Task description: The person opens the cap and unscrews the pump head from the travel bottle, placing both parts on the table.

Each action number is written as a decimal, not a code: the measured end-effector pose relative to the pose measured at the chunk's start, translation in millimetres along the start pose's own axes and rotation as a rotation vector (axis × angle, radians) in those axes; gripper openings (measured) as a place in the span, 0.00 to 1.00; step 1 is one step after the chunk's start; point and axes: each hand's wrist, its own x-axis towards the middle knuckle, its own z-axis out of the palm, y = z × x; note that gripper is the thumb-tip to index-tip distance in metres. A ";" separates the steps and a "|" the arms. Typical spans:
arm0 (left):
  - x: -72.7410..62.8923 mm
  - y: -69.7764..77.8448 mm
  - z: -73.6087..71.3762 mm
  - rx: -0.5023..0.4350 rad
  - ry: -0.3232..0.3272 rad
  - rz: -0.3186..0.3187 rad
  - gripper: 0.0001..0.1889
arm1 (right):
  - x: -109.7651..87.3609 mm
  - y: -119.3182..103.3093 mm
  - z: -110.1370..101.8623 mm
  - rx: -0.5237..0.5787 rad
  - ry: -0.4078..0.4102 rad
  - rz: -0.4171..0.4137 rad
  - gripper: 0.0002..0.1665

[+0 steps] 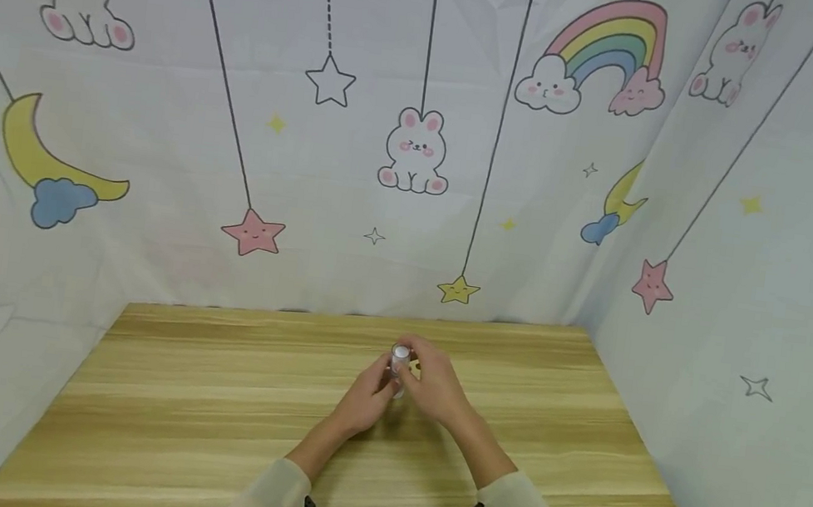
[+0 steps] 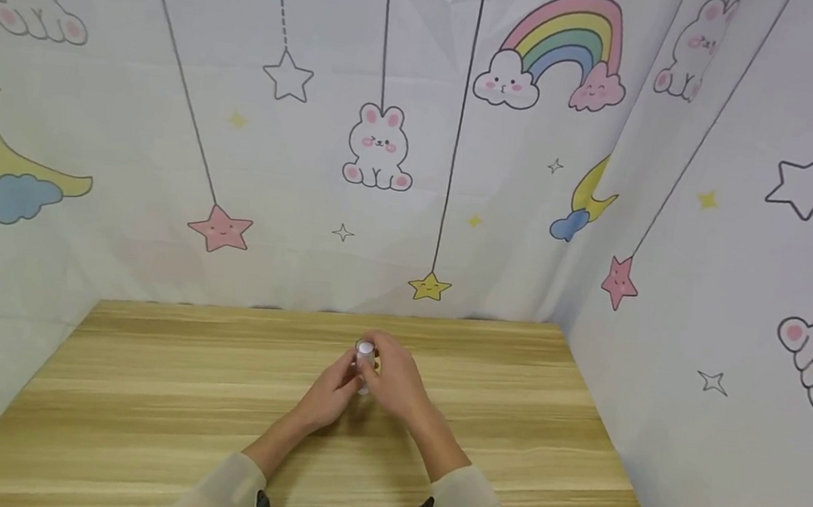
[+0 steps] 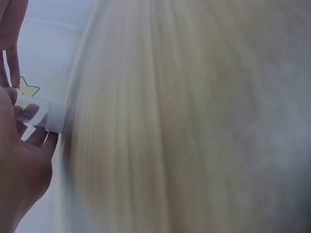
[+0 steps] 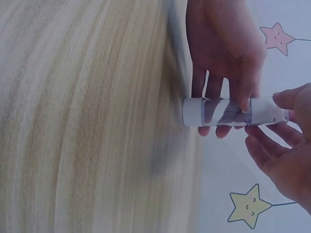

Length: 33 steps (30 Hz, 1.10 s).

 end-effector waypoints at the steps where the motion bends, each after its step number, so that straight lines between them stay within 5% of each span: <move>1: 0.4 0.0 0.0 0.009 -0.005 -0.005 0.21 | 0.3 -0.1 0.3 0.003 0.003 -0.001 0.20; 14: -0.7 5.8 2.6 -0.063 -0.017 -0.026 0.23 | 0.8 2.6 4.3 0.017 0.043 -0.016 0.22; 33: 1.2 3.1 5.7 -0.040 0.010 -0.042 0.21 | 1.2 4.2 5.1 0.052 0.038 -0.002 0.19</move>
